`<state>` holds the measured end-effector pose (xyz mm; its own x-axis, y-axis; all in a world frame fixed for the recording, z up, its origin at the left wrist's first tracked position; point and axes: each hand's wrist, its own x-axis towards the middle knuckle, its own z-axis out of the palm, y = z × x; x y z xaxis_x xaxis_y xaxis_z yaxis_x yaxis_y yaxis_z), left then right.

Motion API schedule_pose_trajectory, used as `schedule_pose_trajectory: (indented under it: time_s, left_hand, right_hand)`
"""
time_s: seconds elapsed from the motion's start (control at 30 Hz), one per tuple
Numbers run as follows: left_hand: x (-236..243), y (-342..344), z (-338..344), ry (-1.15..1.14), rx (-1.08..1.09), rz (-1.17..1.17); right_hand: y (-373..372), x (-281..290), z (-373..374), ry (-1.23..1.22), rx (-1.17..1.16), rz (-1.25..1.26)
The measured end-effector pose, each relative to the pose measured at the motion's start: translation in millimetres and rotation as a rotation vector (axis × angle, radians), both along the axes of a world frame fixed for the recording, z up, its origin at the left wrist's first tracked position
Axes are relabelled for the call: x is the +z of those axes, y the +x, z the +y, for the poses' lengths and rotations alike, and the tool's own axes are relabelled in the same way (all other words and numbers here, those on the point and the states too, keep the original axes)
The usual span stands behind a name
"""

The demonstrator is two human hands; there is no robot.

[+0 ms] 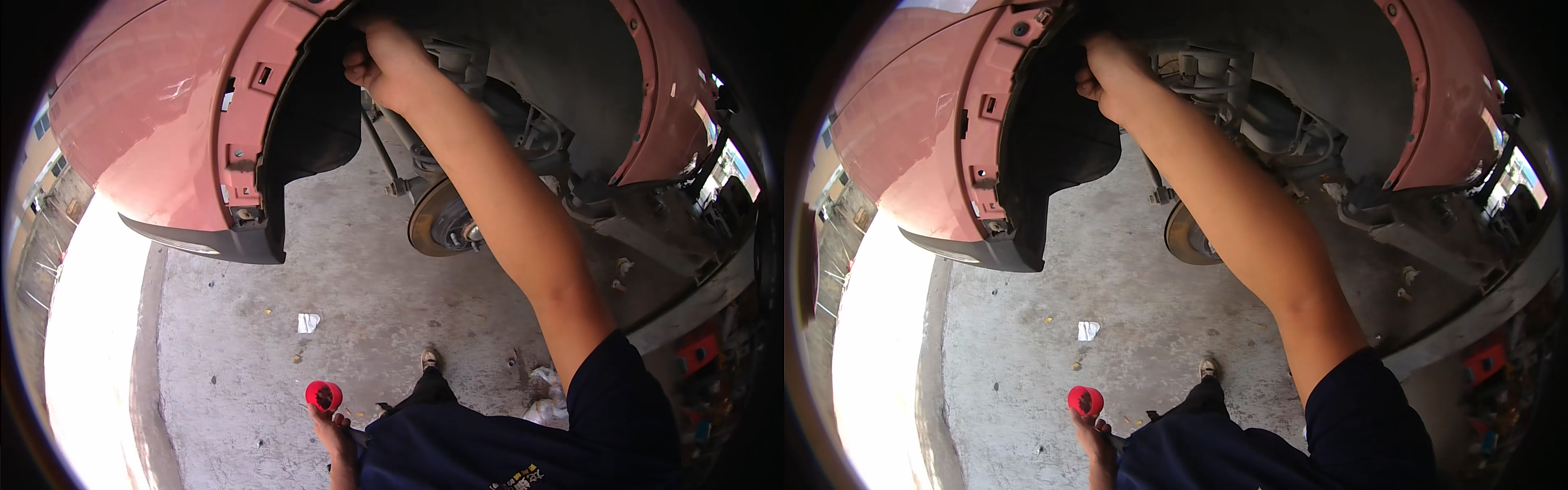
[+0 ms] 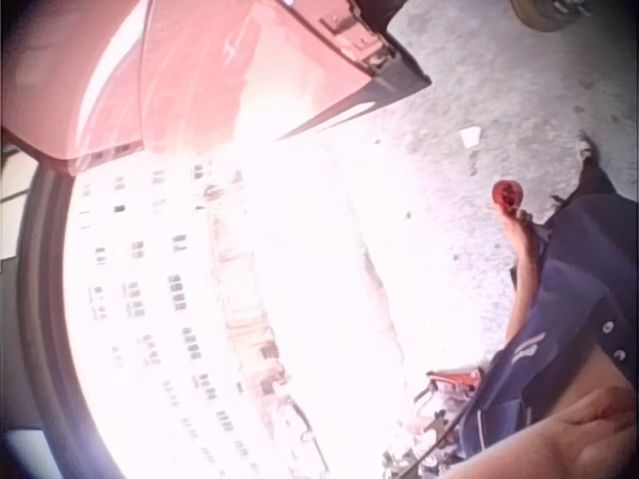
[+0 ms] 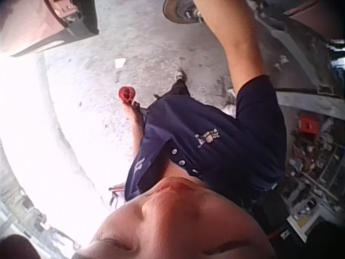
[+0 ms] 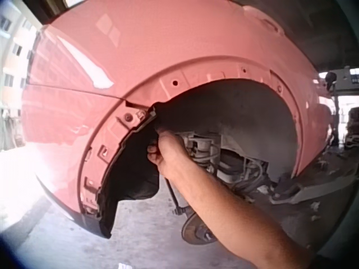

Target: The person positions and secures a black plastic wheel-well liner against the inner body panel of a car. They then gather various fasteners from containers and use a tool to install them into the mounting holes.

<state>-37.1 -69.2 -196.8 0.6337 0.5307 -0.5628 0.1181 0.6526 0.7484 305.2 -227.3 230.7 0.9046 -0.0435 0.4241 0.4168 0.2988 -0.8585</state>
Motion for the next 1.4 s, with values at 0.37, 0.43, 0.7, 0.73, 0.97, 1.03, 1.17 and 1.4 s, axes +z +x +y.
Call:
schedule_pose_trajectory:
  time_s: [0.37, 0.43, 0.7, 0.73, 0.97, 1.03, 1.17, 1.4]
  left_hand:
    - [-27.6, 3.4, 11.8, 0.036, 0.052, 0.046]
    - [-31.3, 3.1, 14.1, 0.017, 0.09, 0.041]
    - [9.5, 3.2, 5.2, 0.246, -0.132, -0.208]
    - [11.1, 1.9, 5.5, 0.245, -0.141, -0.213]
    - [9.8, -2.6, 12.3, 0.222, -0.137, -0.182]
    - [9.8, -0.8, 11.0, 0.22, -0.146, -0.181]
    - [10.4, -1.8, 13.0, 0.21, -0.149, -0.191]
    - [8.2, -0.8, 8.7, 0.186, -0.161, -0.196]
  right_hand:
    - [-16.1, 2.6, 7.6, 0.332, -0.148, -0.157]
    - [-25.5, 10.4, 13.8, 0.841, 0.208, 0.157]
    - [-32.3, -8.6, 13.8, 0.292, -0.156, 0.109]
    - [-31.5, -7.3, 12.2, 0.453, -0.023, 0.203]
    - [-36.2, 5.8, 18.6, 0.922, 0.503, 0.23]
    - [-34.4, 1.3, 18.5, 0.345, 0.007, 0.224]
    - [-20.9, -5.9, 2.9, -0.115, -0.483, -0.202]
    - [-20.5, 6.8, -6.7, 0.677, 0.222, 0.258]
